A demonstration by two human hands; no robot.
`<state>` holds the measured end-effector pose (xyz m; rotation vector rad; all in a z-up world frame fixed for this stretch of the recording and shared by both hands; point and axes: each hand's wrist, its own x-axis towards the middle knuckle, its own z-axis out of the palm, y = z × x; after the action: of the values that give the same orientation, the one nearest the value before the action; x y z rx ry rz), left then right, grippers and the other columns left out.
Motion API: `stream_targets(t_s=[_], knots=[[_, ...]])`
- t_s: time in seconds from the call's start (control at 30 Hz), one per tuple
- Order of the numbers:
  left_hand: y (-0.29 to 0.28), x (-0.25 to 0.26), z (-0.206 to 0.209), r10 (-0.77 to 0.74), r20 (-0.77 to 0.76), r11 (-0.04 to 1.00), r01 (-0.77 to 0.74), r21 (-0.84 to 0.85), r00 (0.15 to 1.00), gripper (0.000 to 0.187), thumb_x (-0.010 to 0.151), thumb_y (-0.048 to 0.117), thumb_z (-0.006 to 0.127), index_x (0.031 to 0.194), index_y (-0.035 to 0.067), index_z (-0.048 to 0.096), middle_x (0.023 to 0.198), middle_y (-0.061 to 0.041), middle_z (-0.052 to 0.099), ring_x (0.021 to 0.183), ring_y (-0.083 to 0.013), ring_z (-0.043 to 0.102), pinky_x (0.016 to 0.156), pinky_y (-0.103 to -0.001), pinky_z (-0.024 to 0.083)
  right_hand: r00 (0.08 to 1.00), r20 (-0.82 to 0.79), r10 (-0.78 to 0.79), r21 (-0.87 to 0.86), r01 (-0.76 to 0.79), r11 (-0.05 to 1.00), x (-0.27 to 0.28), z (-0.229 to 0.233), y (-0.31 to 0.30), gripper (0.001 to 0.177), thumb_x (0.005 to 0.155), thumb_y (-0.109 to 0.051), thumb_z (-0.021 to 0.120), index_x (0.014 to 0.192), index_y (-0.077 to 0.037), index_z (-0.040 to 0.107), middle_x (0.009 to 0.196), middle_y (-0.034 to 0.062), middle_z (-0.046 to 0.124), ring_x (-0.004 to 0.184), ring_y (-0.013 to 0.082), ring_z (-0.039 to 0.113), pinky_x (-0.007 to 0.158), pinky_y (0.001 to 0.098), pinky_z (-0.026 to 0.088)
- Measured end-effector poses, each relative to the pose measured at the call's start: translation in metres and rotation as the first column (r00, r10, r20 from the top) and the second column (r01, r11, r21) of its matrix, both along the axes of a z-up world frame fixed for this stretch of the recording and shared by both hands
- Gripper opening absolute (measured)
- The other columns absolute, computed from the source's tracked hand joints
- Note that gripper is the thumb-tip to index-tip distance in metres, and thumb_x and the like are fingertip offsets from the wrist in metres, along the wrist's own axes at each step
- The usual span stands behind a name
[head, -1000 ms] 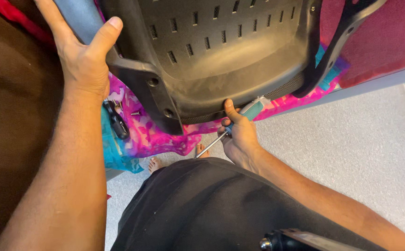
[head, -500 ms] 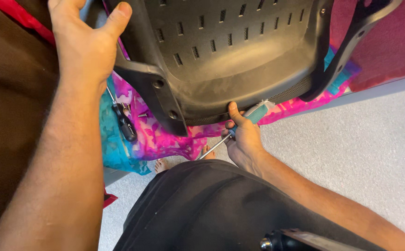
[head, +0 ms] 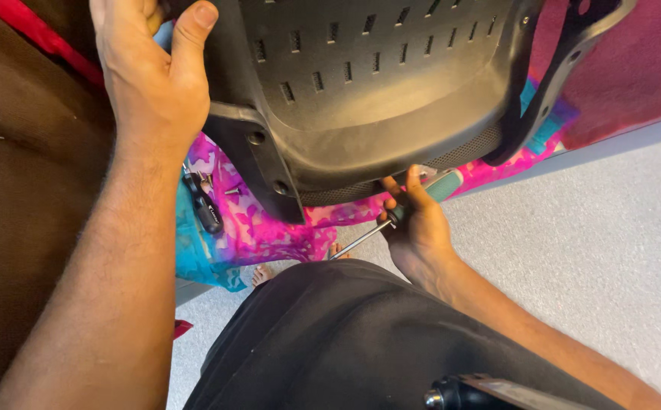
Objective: The person uses a screwdriver to tighten screws into the underside of a black plastic chair, securing the armrests and frame. The chair is held upside down while the person works on multiple screw holes.
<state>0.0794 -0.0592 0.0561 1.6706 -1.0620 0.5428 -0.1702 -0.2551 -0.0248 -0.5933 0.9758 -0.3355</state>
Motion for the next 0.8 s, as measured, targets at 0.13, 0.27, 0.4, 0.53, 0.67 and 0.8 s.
stream_targets(t_s=[0.13, 0.27, 0.4, 0.53, 0.67, 0.8], knots=[[-0.001, 0.001, 0.003, -0.087, -0.156, 0.996, 0.082, -0.035, 0.984, 0.023, 0.118, 0.011, 0.070, 0.123, -0.002, 0.052, 0.117, -0.012, 0.065, 0.100, -0.0192, 0.063, 0.091, -0.031, 0.052, 0.975, 0.109, -0.192, -0.060, 0.199, 0.978, -0.018, 0.023, -0.006, 0.034, 0.090, -0.049, 0.066, 0.096, -0.018, 0.055, 0.090, 0.0030, 0.065, 0.073, 0.0168, 0.061, 0.073, 0.0382, 0.050], [-0.001, -0.001, 0.000, -0.210, -0.214, 0.974, 0.187, -0.125, 0.954, 0.022, 0.122, 0.011, 0.066, 0.129, -0.001, 0.048, 0.122, -0.009, 0.065, 0.109, -0.0153, 0.063, 0.097, -0.029, 0.052, 0.925, 0.355, -0.134, -0.275, 0.240, 0.931, -0.026, 0.049, -0.004, 0.038, 0.101, -0.047, 0.062, 0.106, -0.010, 0.057, 0.094, 0.0046, 0.061, 0.087, 0.0184, 0.063, 0.085, 0.0383, 0.053], [-0.002, -0.001, 0.002, -0.316, -0.221, 0.941, 0.275, -0.199, 0.922, 0.022, 0.120, 0.010, 0.062, 0.132, -0.001, 0.047, 0.127, -0.007, 0.063, 0.115, -0.0135, 0.062, 0.094, -0.026, 0.050, 0.896, 0.404, 0.182, -0.537, 0.071, 0.841, -0.031, 0.079, 0.006, 0.029, 0.109, -0.031, 0.063, 0.126, -0.009, 0.060, 0.099, 0.0056, 0.059, 0.085, 0.0150, 0.056, 0.077, 0.0308, 0.046], [-0.003, 0.000, 0.011, -0.302, -0.290, 0.949, 0.256, -0.186, 0.908, 0.019, 0.120, 0.014, 0.065, 0.121, -0.002, 0.056, 0.108, -0.002, 0.062, 0.096, -0.0088, 0.057, 0.079, -0.023, 0.045, 0.947, 0.224, 0.230, -0.603, -0.051, 0.796, -0.036, 0.098, 0.022, 0.035, 0.093, -0.001, 0.071, 0.123, -0.012, 0.058, 0.106, 0.0121, 0.065, 0.094, 0.0211, 0.065, 0.084, 0.0357, 0.054], [-0.005, 0.000, 0.018, -0.201, -0.382, 0.979, 0.169, -0.115, 0.902, 0.019, 0.113, 0.016, 0.065, 0.108, -0.002, 0.062, 0.090, 0.000, 0.057, 0.075, -0.0078, 0.045, 0.066, -0.023, 0.038, 0.929, 0.192, 0.317, -0.485, -0.191, 0.854, -0.051, 0.107, 0.031, 0.029, 0.091, 0.002, 0.069, 0.115, -0.004, 0.054, 0.123, 0.0224, 0.066, 0.111, 0.0323, 0.069, 0.098, 0.0453, 0.057], [0.001, 0.006, 0.018, -0.216, -0.136, 0.976, 0.210, -0.057, 0.967, 0.016, 0.119, 0.010, 0.060, 0.118, -0.006, 0.061, 0.105, -0.007, 0.066, 0.093, -0.0132, 0.060, 0.085, -0.027, 0.050, 0.821, 0.153, 0.551, -0.521, -0.406, 0.751, -0.060, 0.108, 0.033, 0.032, 0.089, 0.004, 0.066, 0.118, 0.000, 0.053, 0.141, 0.0199, 0.057, 0.120, 0.0324, 0.067, 0.107, 0.0465, 0.053]])
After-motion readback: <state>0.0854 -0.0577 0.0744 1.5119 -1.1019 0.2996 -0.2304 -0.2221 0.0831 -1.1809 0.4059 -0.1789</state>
